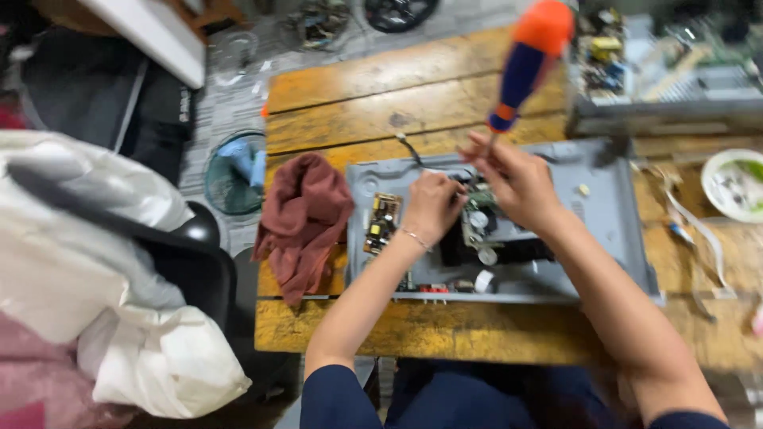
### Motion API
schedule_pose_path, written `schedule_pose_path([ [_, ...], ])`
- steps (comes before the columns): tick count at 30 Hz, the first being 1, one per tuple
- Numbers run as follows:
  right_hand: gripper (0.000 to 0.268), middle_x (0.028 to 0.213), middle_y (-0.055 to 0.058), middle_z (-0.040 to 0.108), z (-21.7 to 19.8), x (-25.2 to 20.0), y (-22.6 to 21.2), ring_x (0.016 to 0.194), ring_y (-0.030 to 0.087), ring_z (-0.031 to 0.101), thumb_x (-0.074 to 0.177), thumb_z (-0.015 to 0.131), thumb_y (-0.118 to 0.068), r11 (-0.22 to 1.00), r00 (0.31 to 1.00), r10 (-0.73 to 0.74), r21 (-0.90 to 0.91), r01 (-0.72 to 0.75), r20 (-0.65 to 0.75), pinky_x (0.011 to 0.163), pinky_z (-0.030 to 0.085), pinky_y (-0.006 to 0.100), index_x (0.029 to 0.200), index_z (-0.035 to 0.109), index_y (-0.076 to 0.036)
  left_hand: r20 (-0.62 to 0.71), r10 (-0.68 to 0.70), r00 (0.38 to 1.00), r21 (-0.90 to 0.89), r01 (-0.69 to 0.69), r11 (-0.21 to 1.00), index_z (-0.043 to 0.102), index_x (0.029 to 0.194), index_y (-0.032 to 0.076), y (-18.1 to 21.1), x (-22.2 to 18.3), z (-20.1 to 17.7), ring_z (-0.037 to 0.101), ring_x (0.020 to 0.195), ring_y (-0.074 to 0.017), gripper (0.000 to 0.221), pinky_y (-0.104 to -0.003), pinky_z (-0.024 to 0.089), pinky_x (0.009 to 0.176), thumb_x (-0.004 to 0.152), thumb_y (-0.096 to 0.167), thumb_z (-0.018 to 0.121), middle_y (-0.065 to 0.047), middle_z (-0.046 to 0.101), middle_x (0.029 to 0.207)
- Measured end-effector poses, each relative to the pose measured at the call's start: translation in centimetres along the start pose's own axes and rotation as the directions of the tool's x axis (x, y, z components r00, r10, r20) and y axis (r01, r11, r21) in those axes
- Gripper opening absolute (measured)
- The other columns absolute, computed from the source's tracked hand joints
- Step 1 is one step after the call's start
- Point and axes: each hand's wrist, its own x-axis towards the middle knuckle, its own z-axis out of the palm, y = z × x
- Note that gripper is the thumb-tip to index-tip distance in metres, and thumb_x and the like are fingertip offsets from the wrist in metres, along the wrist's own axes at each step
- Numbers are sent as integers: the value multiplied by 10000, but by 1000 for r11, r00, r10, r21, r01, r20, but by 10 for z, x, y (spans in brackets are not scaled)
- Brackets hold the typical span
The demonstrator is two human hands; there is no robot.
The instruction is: Disassembling an electronic device using a screwdriver to remove internal components.
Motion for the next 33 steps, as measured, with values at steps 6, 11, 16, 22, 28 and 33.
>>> schedule_pose_path([
  [6,82,853,-22,749,-3,-15,21,865,204,725,935,800,-210,959,970,244,-142,-244,-19,775,537,323,1011,770,-209,39,-59,997,46,57,997,724,854,271,7,-4,-1,638,908,-208,157,-379,521,836,726,307,807,27,656,823],
  [11,170,874,132,738,2,-18,25,873,259,737,890,855,0,978,971,209,21,-208,-117,753,574,336,913,687,-17,20,-50,999,25,50,998,703,848,264,7,-4,2,622,929,-196,165,-379,510,844,721,281,806,35,632,820],
  [16,247,993,185,712,1,-10,18,924,327,711,964,735,24,995,994,100,-8,-100,-35,745,572,403,1193,642,33,-36,-4,999,10,4,1000,709,813,217,5,-2,10,636,861,-243,166,-390,532,798,693,212,824,-14,633,783],
  [22,308,1119,215,685,-7,-2,11,1031,296,683,978,532,181,959,969,194,176,-220,154,885,551,386,1278,532,108,-53,16,998,-54,-19,998,703,844,145,11,-2,-4,603,858,-267,125,-394,516,793,740,166,771,-52,626,818],
  [28,214,924,156,685,-5,-16,23,862,203,683,954,791,158,979,981,193,62,-194,24,764,536,263,1013,596,93,-98,46,994,-181,-64,982,710,892,92,8,-4,-2,562,868,-264,120,-372,494,826,775,96,735,-64,617,869],
  [33,209,912,141,675,2,-17,25,744,161,582,983,827,166,989,992,114,-84,-119,-58,682,490,265,1023,627,121,-133,43,990,-251,-76,965,708,873,99,1,-2,4,554,858,-240,106,-346,493,847,773,81,739,-45,621,874],
])
